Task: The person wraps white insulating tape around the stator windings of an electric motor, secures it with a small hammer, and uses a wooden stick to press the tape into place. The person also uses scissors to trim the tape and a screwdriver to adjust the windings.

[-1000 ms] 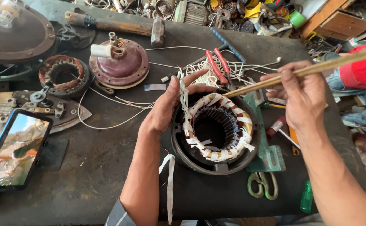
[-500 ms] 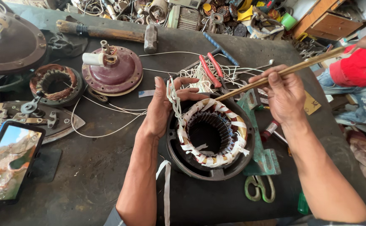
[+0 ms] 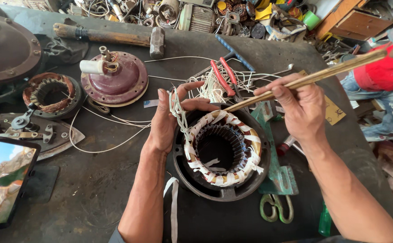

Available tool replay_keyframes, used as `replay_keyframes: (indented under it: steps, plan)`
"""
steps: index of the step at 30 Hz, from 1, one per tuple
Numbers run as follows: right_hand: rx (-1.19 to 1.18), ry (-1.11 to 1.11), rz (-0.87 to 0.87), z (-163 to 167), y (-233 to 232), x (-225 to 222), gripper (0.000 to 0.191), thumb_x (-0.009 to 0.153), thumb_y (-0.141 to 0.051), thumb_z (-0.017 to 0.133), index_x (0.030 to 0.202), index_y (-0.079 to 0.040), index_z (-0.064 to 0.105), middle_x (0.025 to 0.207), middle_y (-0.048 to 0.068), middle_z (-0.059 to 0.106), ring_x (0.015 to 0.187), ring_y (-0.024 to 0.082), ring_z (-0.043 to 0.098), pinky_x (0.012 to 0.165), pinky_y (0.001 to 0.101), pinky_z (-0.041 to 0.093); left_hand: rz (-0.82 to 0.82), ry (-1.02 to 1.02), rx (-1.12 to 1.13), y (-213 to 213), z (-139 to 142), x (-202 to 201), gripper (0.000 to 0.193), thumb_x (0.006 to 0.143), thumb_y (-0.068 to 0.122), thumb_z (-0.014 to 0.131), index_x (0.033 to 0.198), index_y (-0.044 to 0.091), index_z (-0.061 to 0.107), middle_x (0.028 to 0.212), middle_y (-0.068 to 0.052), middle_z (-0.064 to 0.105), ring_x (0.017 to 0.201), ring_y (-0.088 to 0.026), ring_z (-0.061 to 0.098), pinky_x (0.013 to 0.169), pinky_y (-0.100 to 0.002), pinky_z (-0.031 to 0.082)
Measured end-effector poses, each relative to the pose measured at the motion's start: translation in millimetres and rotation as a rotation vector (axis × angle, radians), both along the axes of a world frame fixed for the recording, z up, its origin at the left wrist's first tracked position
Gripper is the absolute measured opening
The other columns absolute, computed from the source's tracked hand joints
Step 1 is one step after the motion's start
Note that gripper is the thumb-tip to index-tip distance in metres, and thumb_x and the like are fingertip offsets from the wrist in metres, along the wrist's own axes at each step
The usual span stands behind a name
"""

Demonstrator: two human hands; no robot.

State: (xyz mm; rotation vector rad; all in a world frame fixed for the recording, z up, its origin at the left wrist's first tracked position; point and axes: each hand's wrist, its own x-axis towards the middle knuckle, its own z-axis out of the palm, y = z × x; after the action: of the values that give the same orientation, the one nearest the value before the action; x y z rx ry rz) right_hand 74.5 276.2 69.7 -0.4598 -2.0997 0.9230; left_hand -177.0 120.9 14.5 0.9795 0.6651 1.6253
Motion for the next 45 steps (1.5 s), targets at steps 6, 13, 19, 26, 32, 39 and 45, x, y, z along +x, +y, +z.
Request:
replay_keyframes:
  steps: [6,13,19,26,32,39,45]
  plan:
    - [0.086,-0.095,0.273,40.3,5.0,-45.7,0.024,0.118,-0.027,0.053,0.11,-0.008,0.064,0.101,0.008,0.075,0.096,0.015,0.079,0.081,0.0273,0.064,0.029,0.011,0.024,0.0,-0.4,-0.3,0.105,0.096,0.081,0.021,0.158,-0.003,0.035,0.115,-0.025,0.074,0.122,-0.03,0.062,0.115,-0.044,0.044]
    - [0.513,-0.315,0.108,55.7,-35.4,-84.9,0.034,0.109,-0.033,0.055,0.102,-0.004,0.071,0.086,0.008,0.077,0.062,0.012,0.071,0.05,0.0235,0.052,0.137,-0.019,-0.028,-0.5,-2.5,3.2,0.1,0.096,0.076,0.025,0.161,0.001,0.029,0.11,-0.024,0.073,0.123,-0.032,0.064,0.113,-0.047,0.046]
    - [0.444,-0.384,0.072,60.8,-40.2,-93.4,0.034,0.108,-0.034,0.056,0.099,-0.006,0.071,0.077,0.006,0.074,0.048,0.008,0.06,0.04,0.027,0.042,0.083,-0.043,-0.014,1.9,-5.7,4.0,0.099,0.098,0.076,0.025,0.162,0.0,0.03,0.114,-0.027,0.073,0.121,-0.032,0.067,0.109,-0.045,0.051]
    - [0.665,-0.412,0.015,50.5,-56.5,-85.6,0.035,0.107,-0.039,0.058,0.094,-0.01,0.072,0.063,0.004,0.063,0.049,0.015,0.056,0.044,0.0339,0.048,0.061,-0.1,-0.043,4.4,-10.5,3.3,0.098,0.098,0.075,0.025,0.161,0.0,0.03,0.113,-0.027,0.073,0.117,-0.033,0.07,0.107,-0.044,0.054]
    - [0.743,-0.474,0.197,67.3,-55.5,-132.0,0.032,0.104,-0.038,0.064,0.099,-0.007,0.067,0.067,0.008,0.065,0.056,0.024,0.065,0.051,0.0375,0.052,0.284,-0.077,-0.211,17.7,-42.7,-0.4,0.092,0.102,0.074,0.029,0.138,-0.004,0.062,0.112,-0.011,0.072,0.105,-0.022,0.065,0.094,-0.04,0.049]
    - [0.742,-0.488,0.124,68.2,-76.3,-119.5,0.028,0.097,-0.033,0.071,0.099,-0.006,0.067,0.06,0.008,0.062,0.051,0.025,0.063,0.048,0.0404,0.049,0.269,-0.116,-0.151,18.9,-47.0,-1.5,0.097,0.103,0.078,0.018,0.127,-0.008,0.055,0.108,-0.01,0.062,0.102,-0.024,0.053,0.098,-0.04,0.041]
    - [0.266,-0.547,0.119,68.0,-25.0,-105.4,0.022,0.103,-0.031,0.063,0.101,-0.012,0.074,0.087,0.001,0.076,0.065,0.013,0.074,0.057,0.0272,0.063,0.088,-0.086,-0.128,7.0,-15.0,6.0,0.106,0.092,0.08,0.009,0.159,0.003,0.037,0.115,-0.022,0.076,0.125,-0.032,0.064,0.115,-0.046,0.044]
